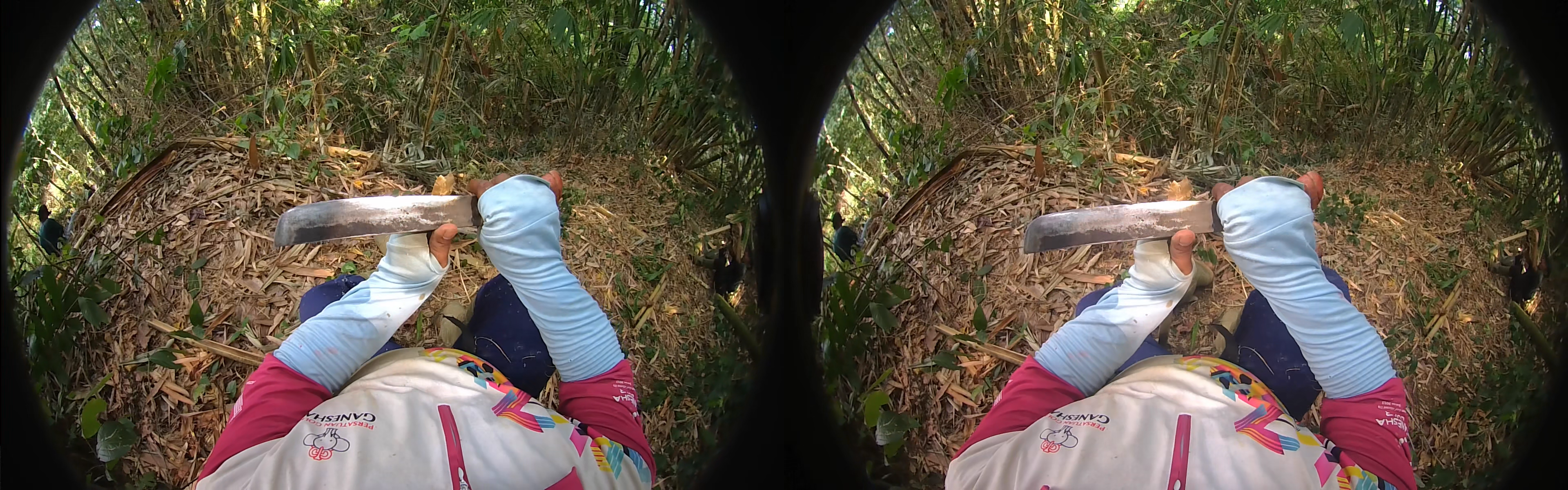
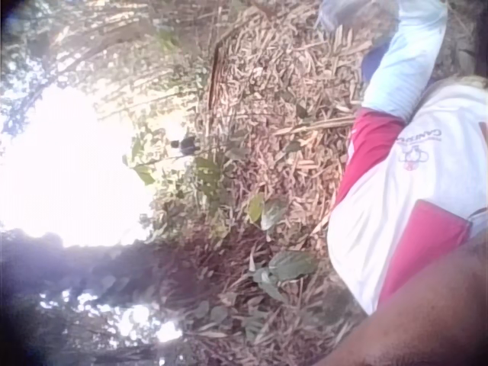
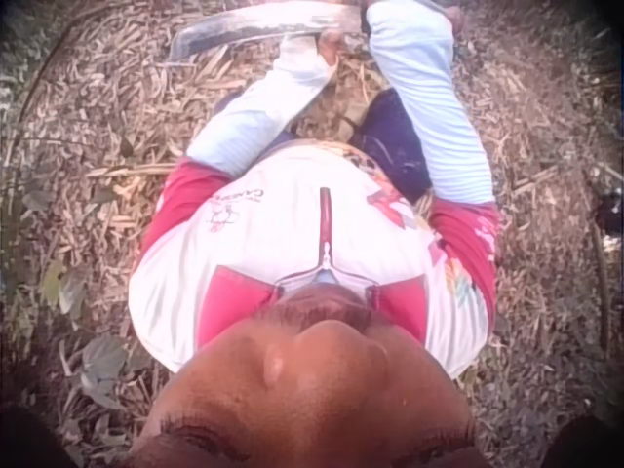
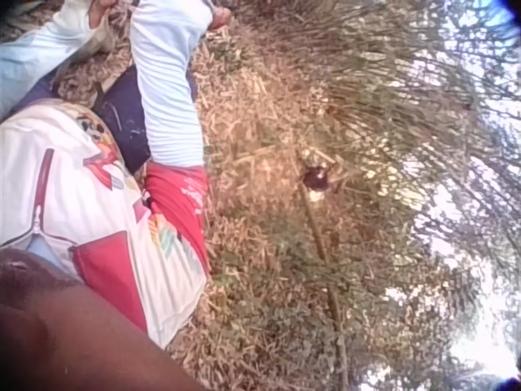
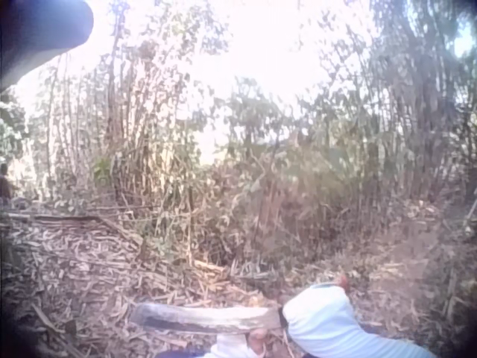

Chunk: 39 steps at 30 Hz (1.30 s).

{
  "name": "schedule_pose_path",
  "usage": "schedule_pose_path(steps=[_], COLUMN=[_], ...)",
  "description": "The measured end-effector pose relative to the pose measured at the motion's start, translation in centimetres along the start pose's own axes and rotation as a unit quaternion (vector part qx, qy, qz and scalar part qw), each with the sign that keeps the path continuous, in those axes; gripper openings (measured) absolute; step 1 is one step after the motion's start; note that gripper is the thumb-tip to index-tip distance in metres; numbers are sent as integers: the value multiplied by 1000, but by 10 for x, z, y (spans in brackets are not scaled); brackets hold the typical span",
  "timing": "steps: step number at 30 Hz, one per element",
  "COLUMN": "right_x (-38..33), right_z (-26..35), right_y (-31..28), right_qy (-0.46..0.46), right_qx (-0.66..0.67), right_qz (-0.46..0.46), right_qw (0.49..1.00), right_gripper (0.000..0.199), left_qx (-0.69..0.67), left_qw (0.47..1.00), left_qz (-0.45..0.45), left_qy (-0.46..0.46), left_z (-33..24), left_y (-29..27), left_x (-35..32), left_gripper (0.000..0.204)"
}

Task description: The person sits on the forest floor and uses a large machete to chop a piece of bamboo into smaller segments. They repeatedly strike the bamboo with the blade, splitting it and separating the pieces.

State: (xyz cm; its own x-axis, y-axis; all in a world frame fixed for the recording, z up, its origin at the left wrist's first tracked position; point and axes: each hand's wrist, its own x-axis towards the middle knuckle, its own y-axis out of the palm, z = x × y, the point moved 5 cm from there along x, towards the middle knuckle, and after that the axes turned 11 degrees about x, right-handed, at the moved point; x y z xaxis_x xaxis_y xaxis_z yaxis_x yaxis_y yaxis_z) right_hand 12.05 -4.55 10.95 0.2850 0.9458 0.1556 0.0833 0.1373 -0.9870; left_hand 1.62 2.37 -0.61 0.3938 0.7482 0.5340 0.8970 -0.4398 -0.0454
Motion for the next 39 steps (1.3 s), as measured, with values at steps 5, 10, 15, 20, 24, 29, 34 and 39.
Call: schedule_pose_path(steps=[5, 10, 15, 20, 24, 29, 34, 39], right_x=[17, 24, 26, 18, 11, 8, 5, 3], right_z=[-2, -14, -7, 7, 4, 1, 0, 1], right_y=[21, 33, 29, 3, 8, 8, 7, 6], right_qy=[15, 27, 15, 47, 5, -10, -22, -31], right_qx=[-23, 126, 93, 60, 79, 91, 98, 102], right_qz=[21, -6, -37, 108, 59, 50, 46, 41], right_qw=[999, 992, 995, 991, 995, 995, 994, 993], right_gripper=[48, 62, 40, 44, 43, 42, 40, 39], left_qx=[-48, 8, -35, -27, -25, -30, -46, -27], left_qw=[998, 997, 994, 999, 998, 996, 993, 991], left_qz=[-46, -27, 11, 7, 53, 83, 106, 127], left_qy=[5, -75, -107, -22, 7, 1, -12, -11], left_z=[8, 11, -15, -12, -18, -20, -21, -13], left_y=[-3, -5, -13, -16, -17, -16, -15, -11], left_x=[8, 11, 19, 17, 15, 14, 11, 8], left_gripper=[44, 45, 50, 52, 55, 53, 54, 55])
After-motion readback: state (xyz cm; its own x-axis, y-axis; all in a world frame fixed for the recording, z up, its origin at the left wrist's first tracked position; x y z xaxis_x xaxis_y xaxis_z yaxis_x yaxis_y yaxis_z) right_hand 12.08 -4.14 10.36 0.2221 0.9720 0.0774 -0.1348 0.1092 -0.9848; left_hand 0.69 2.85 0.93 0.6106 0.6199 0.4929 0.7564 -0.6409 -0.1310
